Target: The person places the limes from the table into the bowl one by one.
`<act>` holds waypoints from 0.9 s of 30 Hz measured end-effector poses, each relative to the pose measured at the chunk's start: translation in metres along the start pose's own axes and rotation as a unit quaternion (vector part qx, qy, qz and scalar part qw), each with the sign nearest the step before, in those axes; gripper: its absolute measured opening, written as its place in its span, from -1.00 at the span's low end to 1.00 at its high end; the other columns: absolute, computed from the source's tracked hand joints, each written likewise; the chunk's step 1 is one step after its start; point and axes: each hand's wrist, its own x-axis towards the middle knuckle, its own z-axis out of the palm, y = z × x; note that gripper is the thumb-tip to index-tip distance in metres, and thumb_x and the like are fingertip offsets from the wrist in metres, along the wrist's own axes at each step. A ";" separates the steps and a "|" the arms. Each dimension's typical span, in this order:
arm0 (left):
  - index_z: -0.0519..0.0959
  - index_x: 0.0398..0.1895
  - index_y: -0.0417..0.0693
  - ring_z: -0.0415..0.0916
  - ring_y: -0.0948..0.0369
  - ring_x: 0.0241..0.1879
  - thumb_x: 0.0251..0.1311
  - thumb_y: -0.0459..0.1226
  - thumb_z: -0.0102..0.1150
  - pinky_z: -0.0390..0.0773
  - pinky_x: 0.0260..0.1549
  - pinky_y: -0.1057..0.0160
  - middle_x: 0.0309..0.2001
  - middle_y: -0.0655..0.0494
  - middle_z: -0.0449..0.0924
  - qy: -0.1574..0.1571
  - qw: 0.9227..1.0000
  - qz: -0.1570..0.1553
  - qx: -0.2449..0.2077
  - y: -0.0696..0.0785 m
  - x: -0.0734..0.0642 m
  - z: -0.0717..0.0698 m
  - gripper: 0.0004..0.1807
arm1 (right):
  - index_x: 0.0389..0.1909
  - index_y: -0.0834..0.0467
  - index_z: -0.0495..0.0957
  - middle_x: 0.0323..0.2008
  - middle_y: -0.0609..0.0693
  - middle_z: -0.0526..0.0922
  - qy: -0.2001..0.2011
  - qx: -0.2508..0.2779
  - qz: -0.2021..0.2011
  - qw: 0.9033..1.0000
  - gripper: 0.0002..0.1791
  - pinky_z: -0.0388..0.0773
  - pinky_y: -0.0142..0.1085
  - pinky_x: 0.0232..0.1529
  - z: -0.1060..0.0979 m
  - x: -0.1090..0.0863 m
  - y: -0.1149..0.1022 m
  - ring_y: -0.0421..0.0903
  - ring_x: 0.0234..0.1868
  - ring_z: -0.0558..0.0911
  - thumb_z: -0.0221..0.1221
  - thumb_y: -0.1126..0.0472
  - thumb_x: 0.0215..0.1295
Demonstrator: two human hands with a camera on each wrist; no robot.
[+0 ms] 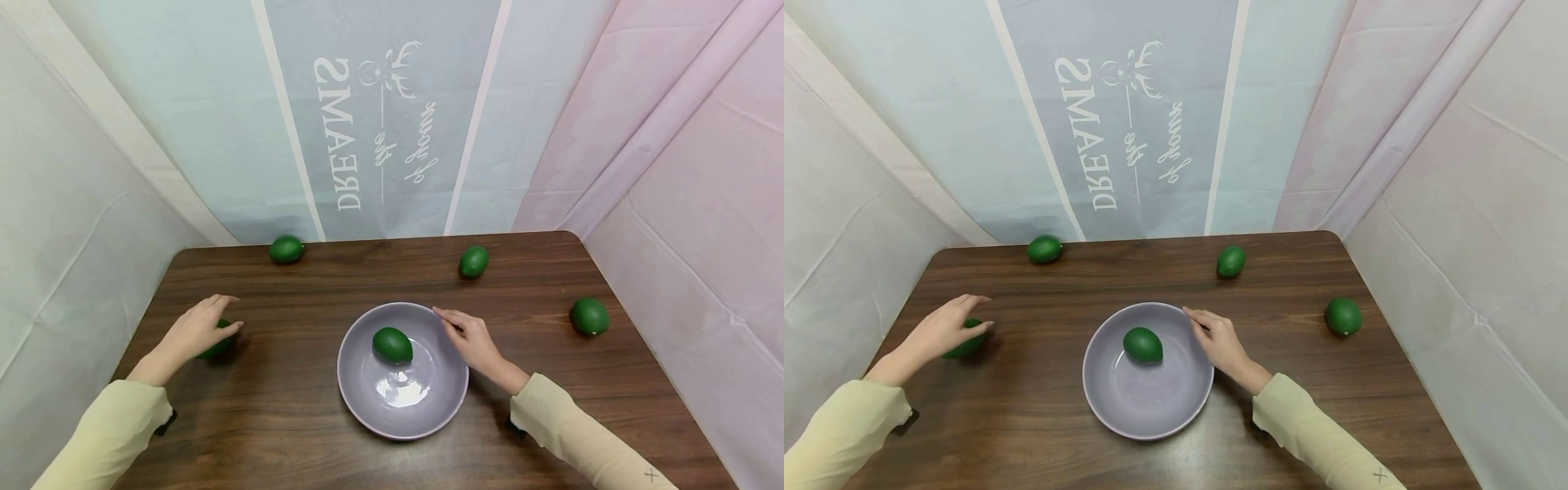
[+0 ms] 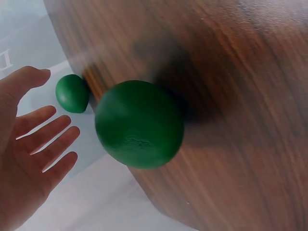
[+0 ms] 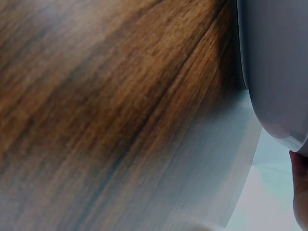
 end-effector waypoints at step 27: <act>0.35 0.07 -0.43 0.33 -0.27 -0.04 0.09 -0.15 0.19 0.41 -0.20 -0.19 0.03 -0.41 0.32 -0.020 0.998 -0.051 -0.019 -0.022 -0.013 0.016 -0.40 | -0.06 0.28 0.58 -0.16 0.10 0.65 -0.007 -0.006 0.002 1.000 -0.71 0.52 -0.45 -0.19 -0.001 0.000 -0.001 -0.03 -0.11 0.61 0.07 0.44 0.19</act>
